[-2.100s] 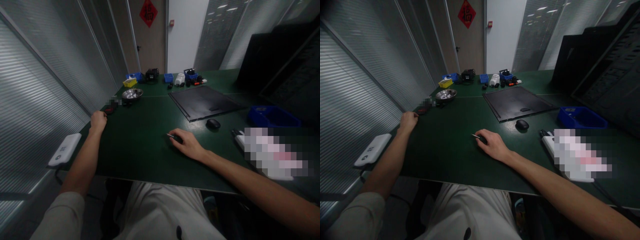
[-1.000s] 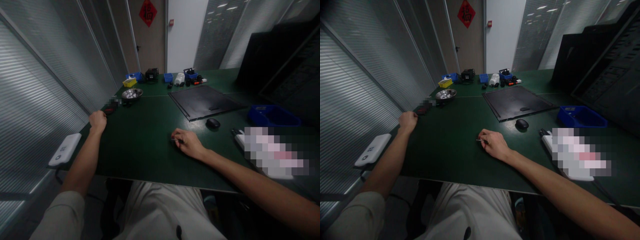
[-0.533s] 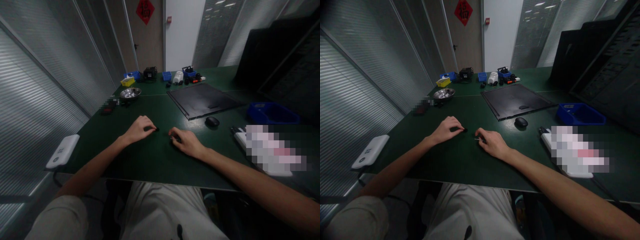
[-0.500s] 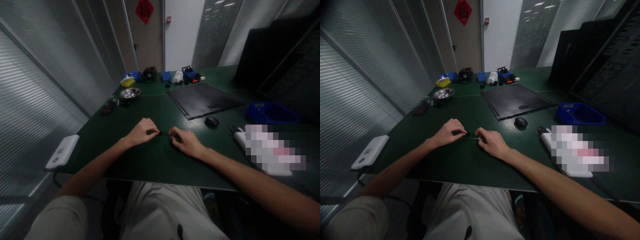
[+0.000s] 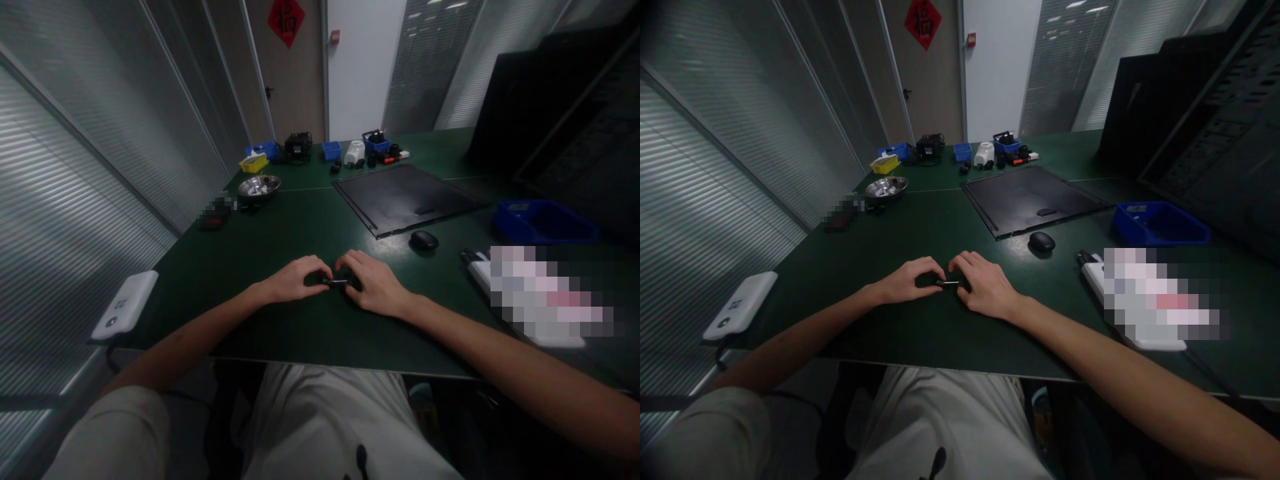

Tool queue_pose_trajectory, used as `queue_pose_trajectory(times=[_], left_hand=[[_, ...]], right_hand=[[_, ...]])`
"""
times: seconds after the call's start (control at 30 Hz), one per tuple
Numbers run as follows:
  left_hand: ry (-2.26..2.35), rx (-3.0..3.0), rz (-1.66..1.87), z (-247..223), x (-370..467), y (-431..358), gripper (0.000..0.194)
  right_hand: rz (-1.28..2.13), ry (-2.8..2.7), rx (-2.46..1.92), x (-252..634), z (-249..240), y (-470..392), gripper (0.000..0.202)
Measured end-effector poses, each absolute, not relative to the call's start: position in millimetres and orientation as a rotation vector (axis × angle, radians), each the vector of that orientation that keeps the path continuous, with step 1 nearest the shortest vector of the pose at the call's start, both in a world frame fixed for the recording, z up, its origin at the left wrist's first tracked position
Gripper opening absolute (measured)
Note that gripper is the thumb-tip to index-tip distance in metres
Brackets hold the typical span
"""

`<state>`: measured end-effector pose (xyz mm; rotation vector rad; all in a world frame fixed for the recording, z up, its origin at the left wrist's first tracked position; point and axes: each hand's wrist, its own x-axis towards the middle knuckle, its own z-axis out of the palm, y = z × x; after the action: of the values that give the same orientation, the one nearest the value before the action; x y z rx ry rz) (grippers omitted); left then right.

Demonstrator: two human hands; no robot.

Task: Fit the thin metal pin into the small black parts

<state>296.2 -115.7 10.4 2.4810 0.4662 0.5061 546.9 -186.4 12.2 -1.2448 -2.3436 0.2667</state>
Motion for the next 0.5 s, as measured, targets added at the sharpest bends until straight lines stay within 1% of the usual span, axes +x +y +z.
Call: queue_pose_trajectory(times=[0.3, 0.5], left_hand=[[0.549, 2.455, 0.573, 8.2, 292.9, -112.8, 0.03], [0.523, 2.502, 0.594, 15.4, 290.4, -116.2, 0.028]], right_hand=[[0.235, -2.336, -1.247, 547.9, 5.3, -182.9, 0.022], [0.257, -2.329, -1.242, 547.9, 8.3, -184.3, 0.018]])
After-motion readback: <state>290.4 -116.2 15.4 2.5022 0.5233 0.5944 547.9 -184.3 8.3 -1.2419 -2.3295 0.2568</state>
